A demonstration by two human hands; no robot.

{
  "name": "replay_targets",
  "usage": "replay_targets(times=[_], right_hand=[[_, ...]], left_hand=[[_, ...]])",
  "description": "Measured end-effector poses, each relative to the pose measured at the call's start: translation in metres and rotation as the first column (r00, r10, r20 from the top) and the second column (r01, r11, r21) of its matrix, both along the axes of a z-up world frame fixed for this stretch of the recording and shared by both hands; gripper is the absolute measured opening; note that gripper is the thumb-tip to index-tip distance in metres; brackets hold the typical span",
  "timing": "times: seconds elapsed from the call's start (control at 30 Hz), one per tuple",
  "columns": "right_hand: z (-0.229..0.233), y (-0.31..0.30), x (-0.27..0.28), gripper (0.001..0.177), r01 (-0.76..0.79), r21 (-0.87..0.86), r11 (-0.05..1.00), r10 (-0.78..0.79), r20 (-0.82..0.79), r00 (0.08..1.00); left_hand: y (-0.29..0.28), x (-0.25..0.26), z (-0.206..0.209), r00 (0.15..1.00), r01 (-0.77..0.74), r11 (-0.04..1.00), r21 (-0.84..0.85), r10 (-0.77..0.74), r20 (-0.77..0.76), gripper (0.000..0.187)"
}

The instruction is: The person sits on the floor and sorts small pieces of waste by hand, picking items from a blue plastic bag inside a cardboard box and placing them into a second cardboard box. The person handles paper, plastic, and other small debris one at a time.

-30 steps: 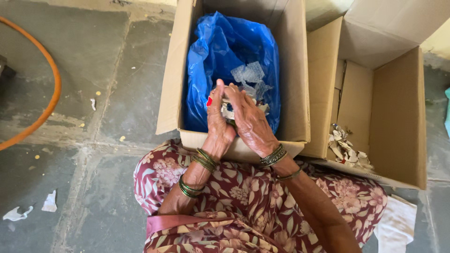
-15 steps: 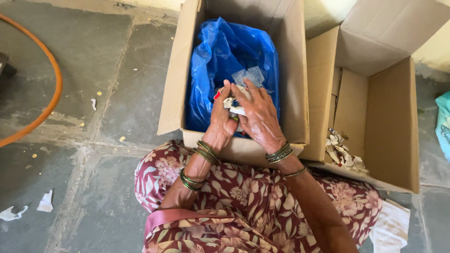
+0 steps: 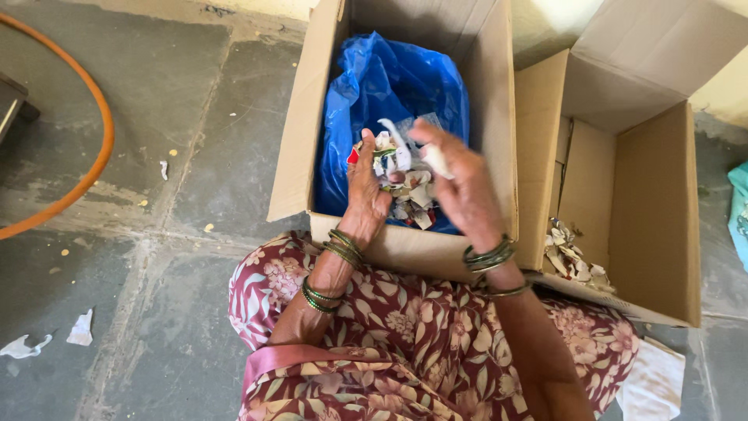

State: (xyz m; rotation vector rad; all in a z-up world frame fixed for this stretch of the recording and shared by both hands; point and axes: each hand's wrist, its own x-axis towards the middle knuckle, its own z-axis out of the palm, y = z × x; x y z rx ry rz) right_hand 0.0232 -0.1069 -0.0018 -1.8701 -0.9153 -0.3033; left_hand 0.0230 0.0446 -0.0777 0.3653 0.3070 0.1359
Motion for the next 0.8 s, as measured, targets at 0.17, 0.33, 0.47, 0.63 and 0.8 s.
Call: replay_targets(times=[0.17,0.33,0.47,0.63,0.8], right_hand=[[0.013,-0.034,0.02,0.034,0.153,0.14,0.978,-0.135,-0.13,0.982],[-0.005,-0.038,0.039,0.028,0.369,-0.174,0.913,-0.317,0.266,0.91],[-0.012,-0.035,0.026,0.048,0.234,-0.327,0.916,-0.223,0.07,0.972],[0.007,-0.018,0.009,0.021,0.185,-0.054,0.981,-0.181,0.073,0.981],[0.015,-0.002,-0.001,0.023,0.212,-0.274,0.938,-0.151,0.226,0.962]], left_hand=[[0.01,-0.002,0.004,0.984,0.095,0.994,-0.052,-0.086,0.159,0.021],[0.006,-0.009,0.01,0.996,0.015,0.984,0.177,-0.03,0.08,0.017],[-0.001,-0.011,0.01,0.997,-0.04,0.959,0.281,0.018,0.078,0.02],[-0.006,-0.009,0.006,0.998,-0.02,0.913,0.408,-0.005,0.06,0.02],[-0.01,-0.008,-0.006,0.99,-0.108,0.799,0.592,0.032,0.138,0.025]])
